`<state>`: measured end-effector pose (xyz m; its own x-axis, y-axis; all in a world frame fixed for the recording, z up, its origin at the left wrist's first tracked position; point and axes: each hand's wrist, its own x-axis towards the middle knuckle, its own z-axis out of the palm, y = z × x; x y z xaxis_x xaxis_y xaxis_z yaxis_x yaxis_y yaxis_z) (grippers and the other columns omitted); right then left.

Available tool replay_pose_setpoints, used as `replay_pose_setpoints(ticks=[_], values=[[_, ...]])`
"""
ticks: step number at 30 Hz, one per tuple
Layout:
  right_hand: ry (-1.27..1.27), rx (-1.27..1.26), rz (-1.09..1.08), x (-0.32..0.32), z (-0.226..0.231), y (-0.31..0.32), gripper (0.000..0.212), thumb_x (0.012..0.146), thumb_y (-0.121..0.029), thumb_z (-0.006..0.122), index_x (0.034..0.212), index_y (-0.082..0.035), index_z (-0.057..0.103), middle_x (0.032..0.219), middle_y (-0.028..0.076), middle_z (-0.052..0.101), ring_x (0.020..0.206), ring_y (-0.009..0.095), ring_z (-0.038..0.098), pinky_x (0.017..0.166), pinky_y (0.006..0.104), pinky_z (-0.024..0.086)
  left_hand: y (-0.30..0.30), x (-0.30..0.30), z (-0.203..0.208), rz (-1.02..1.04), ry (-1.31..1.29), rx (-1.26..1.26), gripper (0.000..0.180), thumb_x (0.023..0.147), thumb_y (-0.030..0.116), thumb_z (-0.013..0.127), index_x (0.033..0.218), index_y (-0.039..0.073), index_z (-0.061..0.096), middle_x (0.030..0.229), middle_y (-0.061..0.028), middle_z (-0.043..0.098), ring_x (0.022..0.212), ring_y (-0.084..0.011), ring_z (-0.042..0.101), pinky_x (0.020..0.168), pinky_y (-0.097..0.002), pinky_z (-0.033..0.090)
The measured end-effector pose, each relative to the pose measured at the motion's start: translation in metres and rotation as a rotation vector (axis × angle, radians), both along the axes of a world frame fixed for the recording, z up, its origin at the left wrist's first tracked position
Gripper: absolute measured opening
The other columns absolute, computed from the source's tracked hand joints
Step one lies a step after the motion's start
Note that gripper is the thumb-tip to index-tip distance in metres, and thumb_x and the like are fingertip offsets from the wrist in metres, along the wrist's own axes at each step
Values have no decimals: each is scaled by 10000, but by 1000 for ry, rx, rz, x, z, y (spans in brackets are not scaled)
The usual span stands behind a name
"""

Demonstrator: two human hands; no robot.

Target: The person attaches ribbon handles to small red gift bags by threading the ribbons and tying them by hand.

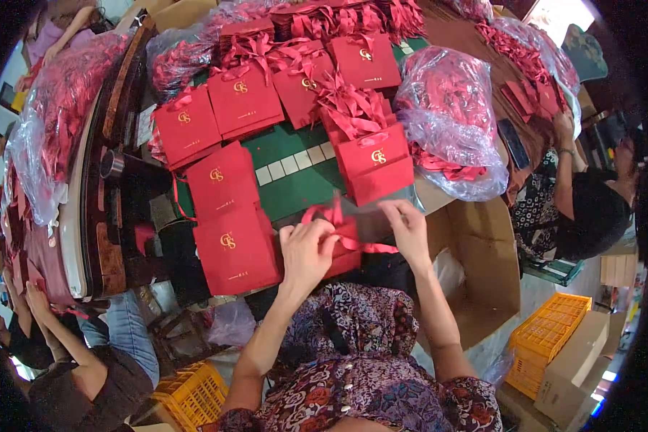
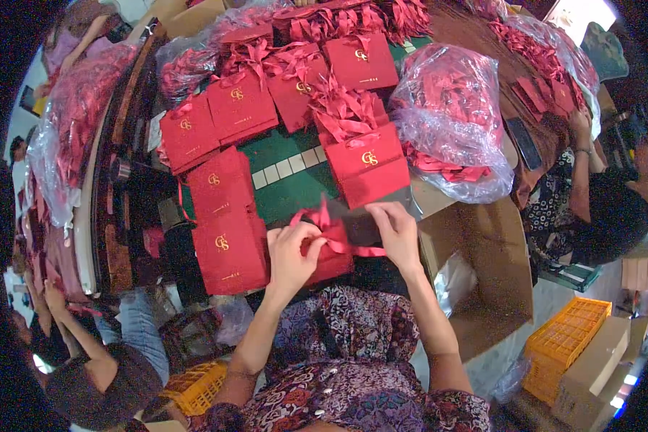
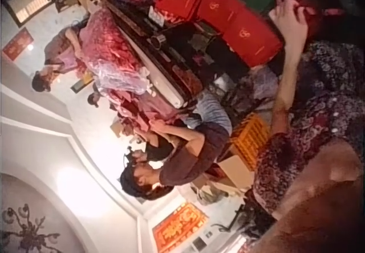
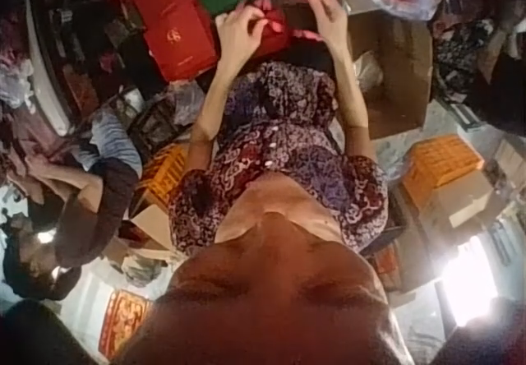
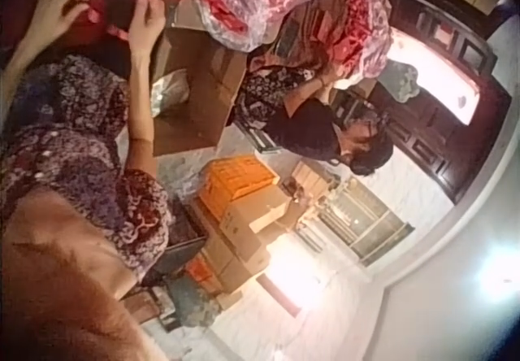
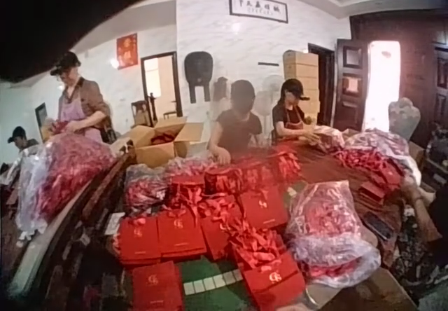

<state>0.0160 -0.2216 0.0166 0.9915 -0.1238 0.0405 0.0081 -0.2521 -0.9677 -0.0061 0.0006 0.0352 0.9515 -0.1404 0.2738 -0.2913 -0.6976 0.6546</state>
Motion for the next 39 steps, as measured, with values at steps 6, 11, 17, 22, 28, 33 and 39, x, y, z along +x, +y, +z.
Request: replay_pose_setpoints(ticks=[6, 11, 17, 22, 28, 33, 39], values=[[551, 193, 180, -62, -28, -23, 253, 987, -266, 578, 1037, -58, 713, 823, -15, 651, 728, 50, 580, 600, 211, 456, 10, 14, -9, 131, 25, -29, 175, 821, 131, 730, 936, 115, 599, 839, -60, 685, 808, -263, 641, 797, -407, 368], [905, 1056, 125, -76, -87, -17, 297, 1006, -313, 590, 1185, -81, 639, 971, 10, 661, 838, 124, 642, 693, 241, 516, 11, 18, -12, 129, 55, -12, 169, 830, 144, 724, 934, 110, 595, 854, -56, 685, 815, -261, 646, 795, -405, 376], [687, 1552, -287, -66, -123, -18, 111, 979, -204, 637, 1021, -101, 629, 919, 21, 665, 790, 127, 644, 656, 256, 529, 7, 22, -12, 112, 50, 17, 168, 836, 153, 720, 936, 106, 594, 865, -38, 690, 815, -260, 645, 797, -408, 376], [263, 866, -594, -66, -59, 1, 137, 981, -210, 630, 1079, -115, 626, 948, -24, 635, 847, 96, 600, 706, 259, 457, 5, 27, -21, 144, 41, 63, 158, 848, 206, 720, 945, 118, 632, 871, -58, 703, 870, -263, 667, 827, -415, 398], [-79, 117, -327, -70, -6, 23, 161, 939, -20, 644, 1099, -9, 641, 909, 17, 620, 792, 86, 571, 715, 237, 463, -9, 32, -37, 169, -51, 39, 212, 853, 155, 691, 1053, 103, 642, 1056, -112, 630, 1023, -328, 548, 905, -450, 398], [-347, -417, -39, -62, -11, 45, 379, 702, 19, 735, 1060, -105, 736, 893, 88, 593, 837, 274, 599, 733, 361, 498, -15, -6, -9, 101, -86, -317, 227, 872, 58, 661, 1099, 47, 645, 1075, -127, 596, 944, -280, 587, 832, -372, 481], [-419, -609, 80, -59, -5, 63, 411, 672, -29, 752, 1075, -110, 731, 886, 55, 584, 832, 246, 588, 706, 372, 456, -17, -55, -10, 87, 84, -487, 238, 854, 52, 725, 1090, 37, 694, 1006, -111, 616, 867, -217, 642, 753, -303, 530]])
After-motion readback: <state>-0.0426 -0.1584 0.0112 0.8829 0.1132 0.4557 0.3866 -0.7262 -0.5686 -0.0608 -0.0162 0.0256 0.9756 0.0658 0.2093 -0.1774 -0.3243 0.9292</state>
